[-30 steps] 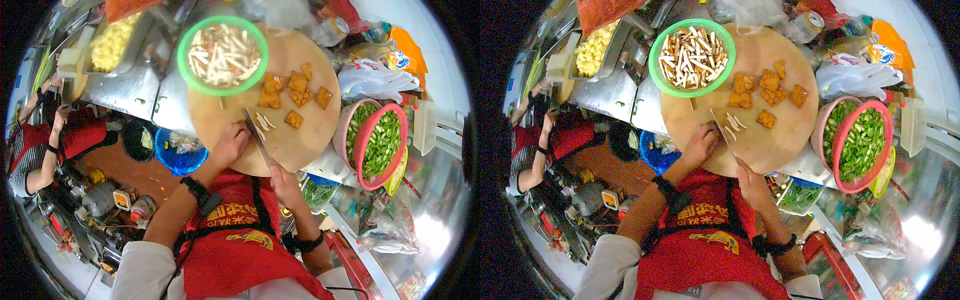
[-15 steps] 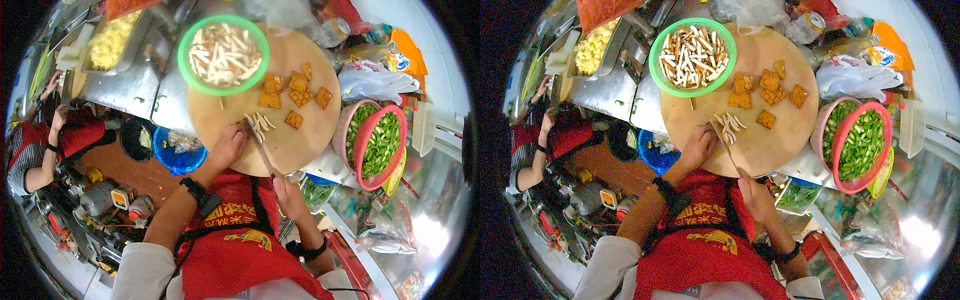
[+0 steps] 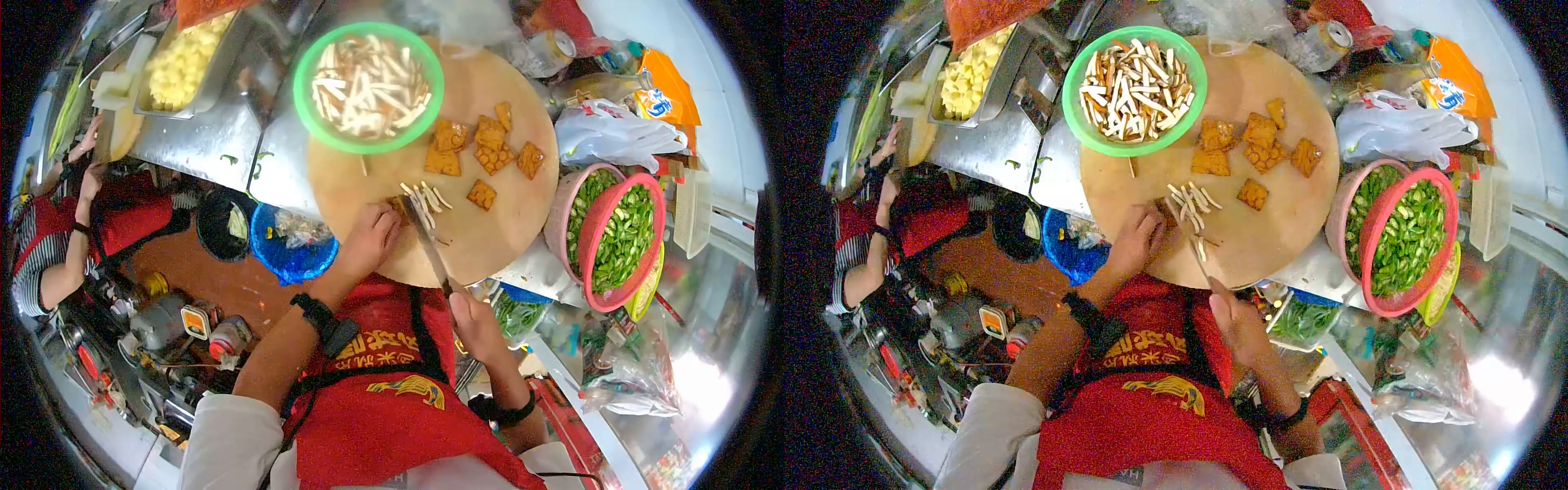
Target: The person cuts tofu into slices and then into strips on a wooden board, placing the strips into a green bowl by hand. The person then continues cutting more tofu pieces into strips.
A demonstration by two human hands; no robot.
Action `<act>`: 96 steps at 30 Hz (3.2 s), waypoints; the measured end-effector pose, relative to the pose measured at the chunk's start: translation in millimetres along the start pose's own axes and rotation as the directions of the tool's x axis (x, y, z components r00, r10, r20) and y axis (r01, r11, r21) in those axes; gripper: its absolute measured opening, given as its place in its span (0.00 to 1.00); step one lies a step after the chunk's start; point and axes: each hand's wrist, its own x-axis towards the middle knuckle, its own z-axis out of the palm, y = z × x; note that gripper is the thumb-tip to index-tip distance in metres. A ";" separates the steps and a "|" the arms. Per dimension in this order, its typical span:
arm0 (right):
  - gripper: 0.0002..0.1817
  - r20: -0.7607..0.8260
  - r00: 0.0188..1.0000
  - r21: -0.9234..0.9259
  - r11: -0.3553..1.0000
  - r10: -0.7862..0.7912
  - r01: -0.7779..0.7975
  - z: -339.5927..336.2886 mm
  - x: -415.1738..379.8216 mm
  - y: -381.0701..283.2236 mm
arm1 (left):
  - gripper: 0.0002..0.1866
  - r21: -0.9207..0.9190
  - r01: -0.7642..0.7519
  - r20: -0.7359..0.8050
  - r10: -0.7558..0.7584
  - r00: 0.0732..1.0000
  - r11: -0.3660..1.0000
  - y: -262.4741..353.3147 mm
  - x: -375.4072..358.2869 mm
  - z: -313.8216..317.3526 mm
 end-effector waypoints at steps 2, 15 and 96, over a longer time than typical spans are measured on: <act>0.28 0.019 1.000 -0.009 1.000 0.013 -0.013 3.4 -3.5 -0.8 | 0.13 0.030 -0.020 -0.028 0.021 0.999 0.999 1.5 4.7 0.5; 0.26 -0.007 1.000 -0.003 1.000 0.003 -0.003 14.0 34.7 -11.4 | 0.12 0.093 -0.022 -0.018 0.024 1.000 0.995 -2.0 4.6 4.6; 0.13 0.114 0.993 0.553 0.828 0.033 -0.091 -3.8 31.4 146.7 | 0.37 0.138 0.026 0.062 -0.035 0.997 0.990 33.9 14.9 27.7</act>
